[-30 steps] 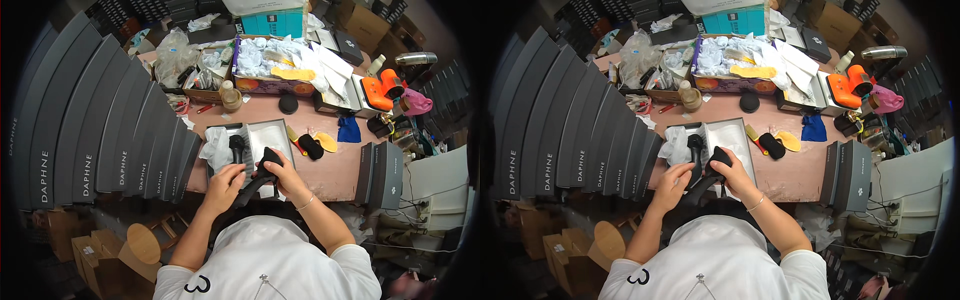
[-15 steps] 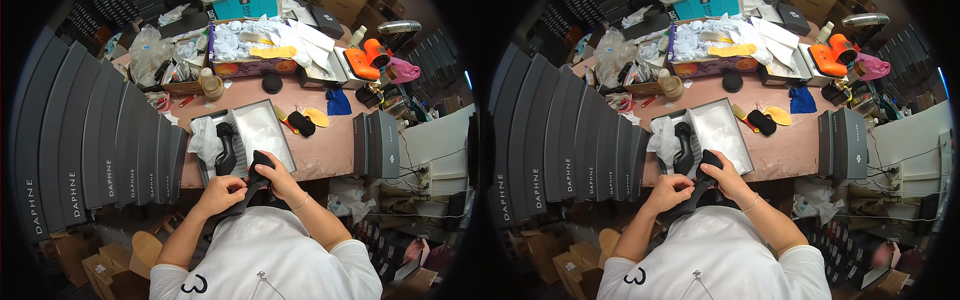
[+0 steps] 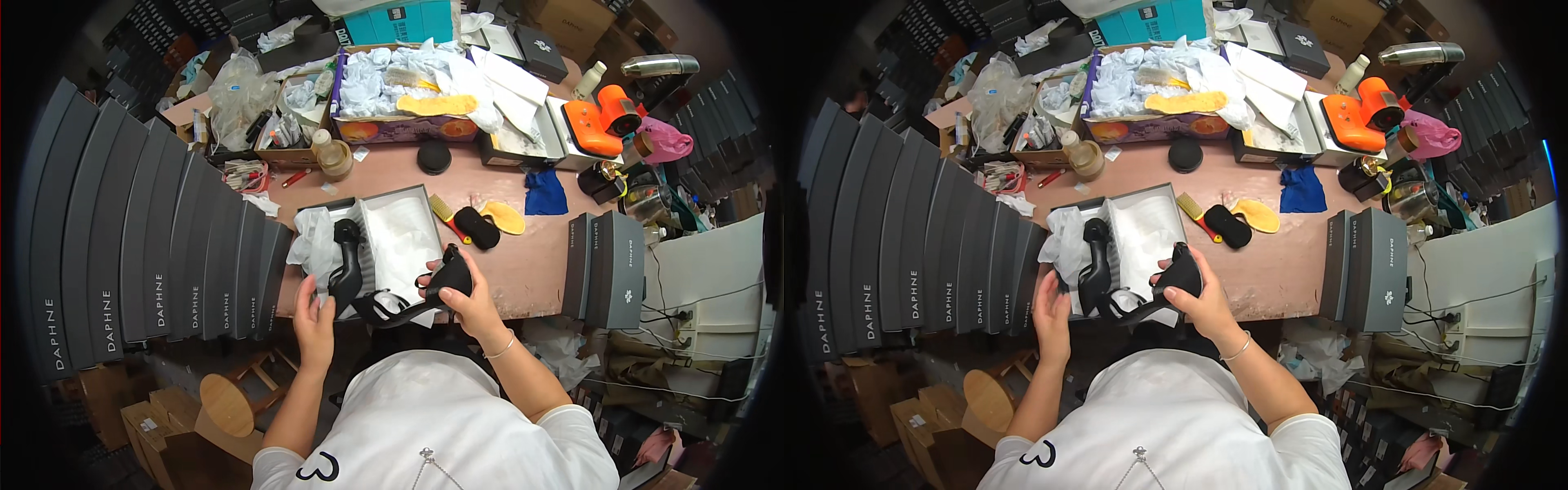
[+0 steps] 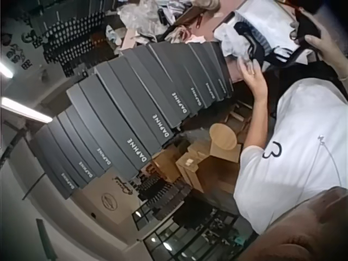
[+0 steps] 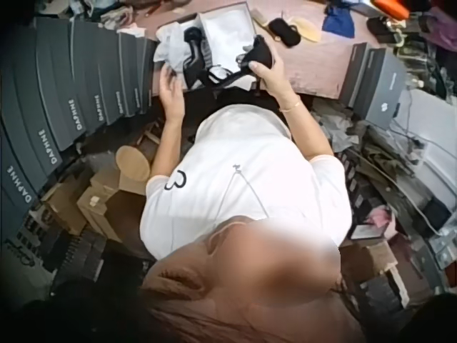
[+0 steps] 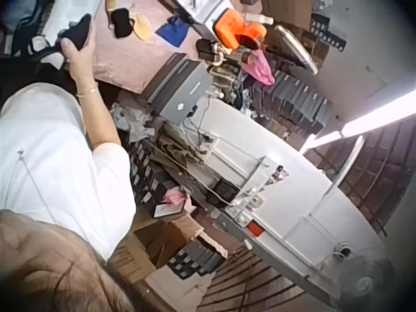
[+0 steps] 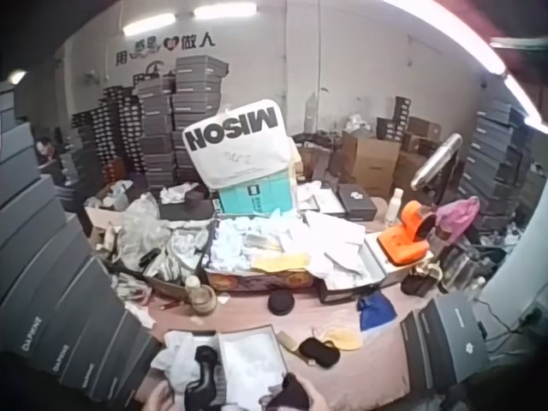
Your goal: Inspecting and wrapping high-heeled shoes in tissue paper before placing them into boxes.
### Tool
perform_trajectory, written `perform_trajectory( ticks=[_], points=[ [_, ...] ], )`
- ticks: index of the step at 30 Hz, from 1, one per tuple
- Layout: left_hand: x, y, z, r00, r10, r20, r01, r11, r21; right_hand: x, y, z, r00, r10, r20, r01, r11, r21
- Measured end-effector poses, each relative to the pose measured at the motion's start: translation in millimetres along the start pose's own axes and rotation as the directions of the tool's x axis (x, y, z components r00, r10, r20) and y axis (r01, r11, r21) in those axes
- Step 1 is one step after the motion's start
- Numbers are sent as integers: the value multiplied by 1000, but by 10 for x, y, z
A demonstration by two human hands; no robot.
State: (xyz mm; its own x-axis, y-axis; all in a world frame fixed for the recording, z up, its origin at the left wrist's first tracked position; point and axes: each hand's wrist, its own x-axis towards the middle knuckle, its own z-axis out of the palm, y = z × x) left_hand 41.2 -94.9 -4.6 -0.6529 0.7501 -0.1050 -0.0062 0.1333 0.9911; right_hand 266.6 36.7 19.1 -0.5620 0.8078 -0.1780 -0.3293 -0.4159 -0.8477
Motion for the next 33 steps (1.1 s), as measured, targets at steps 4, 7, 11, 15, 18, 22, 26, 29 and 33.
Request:
perform_trajectory(
  ticks=[4,7,11,15,18,22,26,29,33],
  points=[
    [-249,130,237,646,-597,476,749,375,-546,-81,-129,226,820,-342,459,558,656,-509],
    [-81,283,534,702,-477,529,710,528,-465,-200,-28,504,605,-145,783,794,184,-579],
    [226,-126,541,831,-151,536,441,767,-467,-283,178,258,862,-309,403,495,334,-802],
    [287,36,557,899,52,435,146,900,-410,-296,176,133,942,-117,314,324,554,-767],
    [328,124,585,820,12,572,251,891,-378,-287,199,221,930,-152,335,364,524,-770],
    [382,-62,563,707,-127,696,513,770,-380,-292,211,297,922,-230,312,384,431,-817],
    [339,-87,539,642,-162,749,649,635,-419,-307,235,301,919,-230,322,388,371,-844],
    [336,-157,503,636,-181,750,675,600,-428,-320,264,330,924,-208,322,380,383,-842],
    [322,-223,452,651,-184,736,651,635,-417,-302,299,354,937,-168,308,350,417,-839]
  ],
)
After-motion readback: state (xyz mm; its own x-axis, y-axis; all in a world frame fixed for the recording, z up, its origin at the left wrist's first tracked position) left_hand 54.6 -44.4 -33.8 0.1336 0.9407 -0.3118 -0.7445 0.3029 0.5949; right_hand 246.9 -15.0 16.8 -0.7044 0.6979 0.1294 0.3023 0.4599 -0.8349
